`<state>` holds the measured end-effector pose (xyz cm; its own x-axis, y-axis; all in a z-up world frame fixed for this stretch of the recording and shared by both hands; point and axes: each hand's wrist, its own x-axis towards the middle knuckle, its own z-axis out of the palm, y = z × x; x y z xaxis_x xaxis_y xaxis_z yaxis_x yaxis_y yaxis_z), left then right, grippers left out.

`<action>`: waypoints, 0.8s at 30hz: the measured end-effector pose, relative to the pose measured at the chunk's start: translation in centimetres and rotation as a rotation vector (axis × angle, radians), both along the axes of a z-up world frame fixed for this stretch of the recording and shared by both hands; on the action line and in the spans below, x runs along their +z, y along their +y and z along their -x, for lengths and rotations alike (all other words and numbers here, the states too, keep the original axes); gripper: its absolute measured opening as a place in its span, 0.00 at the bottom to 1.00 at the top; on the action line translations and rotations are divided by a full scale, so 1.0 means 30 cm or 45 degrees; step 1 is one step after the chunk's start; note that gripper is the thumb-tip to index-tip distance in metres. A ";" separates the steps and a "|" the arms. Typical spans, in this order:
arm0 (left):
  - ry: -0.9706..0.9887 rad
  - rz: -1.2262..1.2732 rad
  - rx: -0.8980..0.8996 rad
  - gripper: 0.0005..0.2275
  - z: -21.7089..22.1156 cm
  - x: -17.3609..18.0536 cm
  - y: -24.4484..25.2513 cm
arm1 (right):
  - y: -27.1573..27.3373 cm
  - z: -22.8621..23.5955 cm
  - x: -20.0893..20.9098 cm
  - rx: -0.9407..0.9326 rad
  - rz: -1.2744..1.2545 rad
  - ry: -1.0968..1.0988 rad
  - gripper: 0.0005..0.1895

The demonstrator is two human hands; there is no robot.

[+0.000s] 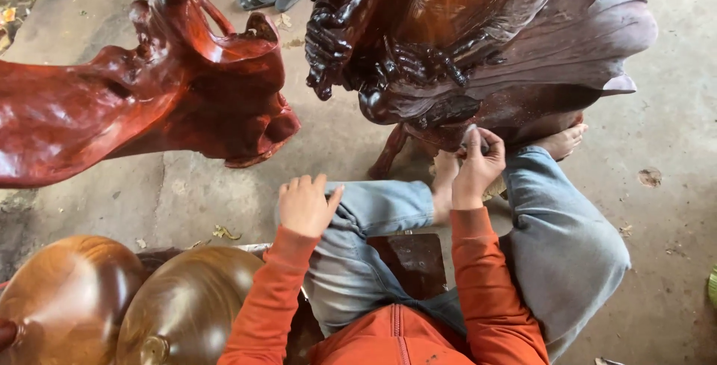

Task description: The person sands a large, dark-stained wooden sculpture with sandpaper to smooth the surface and details.

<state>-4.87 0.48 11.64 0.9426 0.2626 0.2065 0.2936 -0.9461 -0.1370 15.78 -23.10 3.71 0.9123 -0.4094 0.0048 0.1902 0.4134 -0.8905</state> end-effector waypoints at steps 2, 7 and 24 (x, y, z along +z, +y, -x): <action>-0.021 0.075 -0.116 0.20 -0.006 0.034 -0.009 | 0.044 0.010 0.034 -0.019 -0.090 -0.001 0.06; -0.090 0.350 -0.347 0.21 -0.052 0.100 -0.061 | 0.076 -0.079 -0.019 0.048 -0.079 0.046 0.06; -0.274 0.648 -0.184 0.14 -0.206 -0.087 -0.017 | 0.128 -0.216 -0.042 -0.262 0.797 -0.105 0.03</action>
